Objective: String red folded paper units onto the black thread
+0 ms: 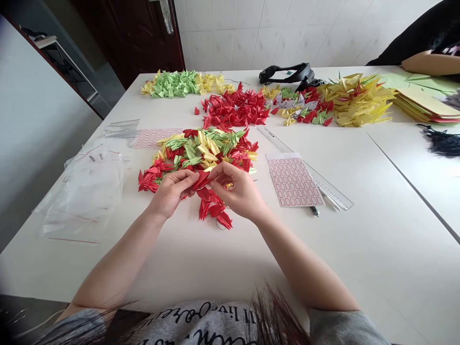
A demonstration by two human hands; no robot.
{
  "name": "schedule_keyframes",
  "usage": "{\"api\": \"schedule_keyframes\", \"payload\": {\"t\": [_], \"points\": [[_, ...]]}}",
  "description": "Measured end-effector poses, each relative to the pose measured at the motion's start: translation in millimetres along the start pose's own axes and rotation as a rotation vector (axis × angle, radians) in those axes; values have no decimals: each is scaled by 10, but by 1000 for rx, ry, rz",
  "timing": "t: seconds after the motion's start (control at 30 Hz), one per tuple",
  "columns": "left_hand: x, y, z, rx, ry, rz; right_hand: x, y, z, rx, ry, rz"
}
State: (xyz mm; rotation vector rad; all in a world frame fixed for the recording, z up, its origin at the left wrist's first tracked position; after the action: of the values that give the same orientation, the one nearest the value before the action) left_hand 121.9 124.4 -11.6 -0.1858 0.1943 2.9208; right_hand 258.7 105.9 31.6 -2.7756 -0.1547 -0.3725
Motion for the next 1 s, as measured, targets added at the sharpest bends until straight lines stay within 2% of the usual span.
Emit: {"api": "schedule_keyframes", "payload": {"t": [0.2, 0.37, 0.63, 0.8, 1.0], "points": [[-22, -3, -2, 2, -7, -18, 15, 2, -58, 63, 89, 13], [-17, 0, -11, 18, -2, -21, 73, 4, -75, 97, 157, 73], [-88, 32, 10, 7, -27, -93, 64, 55, -268, 346, 338, 131], [-103, 48, -39, 59, -25, -126, 2, 115, -365, 512, 472, 140], [-71, 46, -15, 41, -17, -95, -19, 127, -381, 524, 441, 108]]}}
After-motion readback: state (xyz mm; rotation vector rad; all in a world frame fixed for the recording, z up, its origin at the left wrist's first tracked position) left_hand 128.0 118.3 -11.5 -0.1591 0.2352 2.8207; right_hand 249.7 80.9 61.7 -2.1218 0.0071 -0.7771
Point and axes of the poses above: each hand's wrist, its own y-axis away from the middle knuckle, its own x-axis out of the back of the hand, z = x × y, the point moved 9 cm from there along -y, towards the middle knuckle, and after that the axes turned 5 degrees about z, right-handed, at the moved point
